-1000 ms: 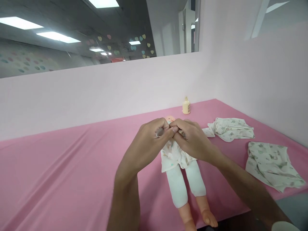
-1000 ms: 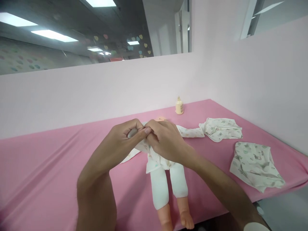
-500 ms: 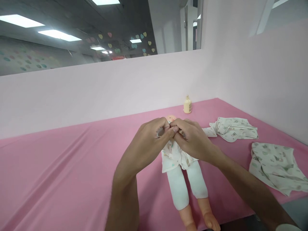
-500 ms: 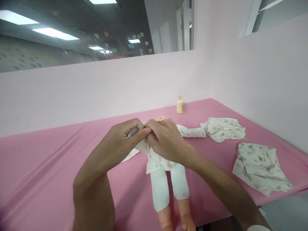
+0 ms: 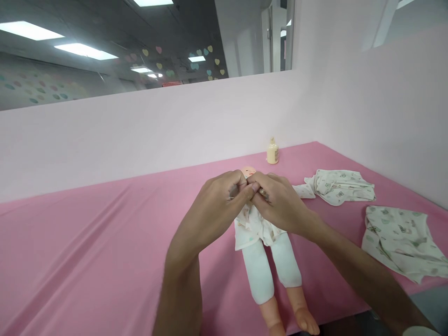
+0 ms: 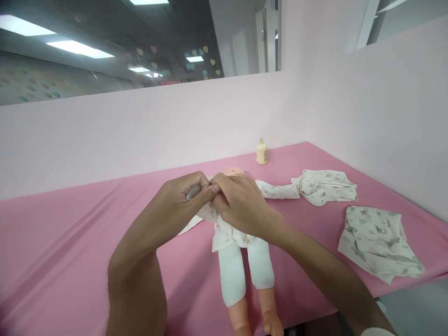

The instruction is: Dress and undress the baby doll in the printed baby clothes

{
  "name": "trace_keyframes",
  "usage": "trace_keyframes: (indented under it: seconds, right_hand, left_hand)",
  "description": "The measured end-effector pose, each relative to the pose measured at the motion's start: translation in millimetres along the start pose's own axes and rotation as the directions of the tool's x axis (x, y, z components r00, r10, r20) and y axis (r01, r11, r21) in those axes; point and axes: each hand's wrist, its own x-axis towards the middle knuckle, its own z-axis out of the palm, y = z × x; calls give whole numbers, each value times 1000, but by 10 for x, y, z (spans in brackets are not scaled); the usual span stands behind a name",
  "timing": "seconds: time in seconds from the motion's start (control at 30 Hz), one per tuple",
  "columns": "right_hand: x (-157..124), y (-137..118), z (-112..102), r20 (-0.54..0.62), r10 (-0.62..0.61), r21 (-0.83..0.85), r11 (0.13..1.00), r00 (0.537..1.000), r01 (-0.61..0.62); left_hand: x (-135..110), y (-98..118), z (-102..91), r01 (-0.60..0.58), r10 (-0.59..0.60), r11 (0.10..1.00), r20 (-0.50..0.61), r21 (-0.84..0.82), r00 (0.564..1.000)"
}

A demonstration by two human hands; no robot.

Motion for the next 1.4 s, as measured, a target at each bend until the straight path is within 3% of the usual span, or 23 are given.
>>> trace_keyframes:
  seconds: [1.4]
  right_hand:
    - [-20,15,3,2,-11,-14,1000,1000,11]
  left_hand:
    - [2,21,-3,-22,21,999,13,43,1000]
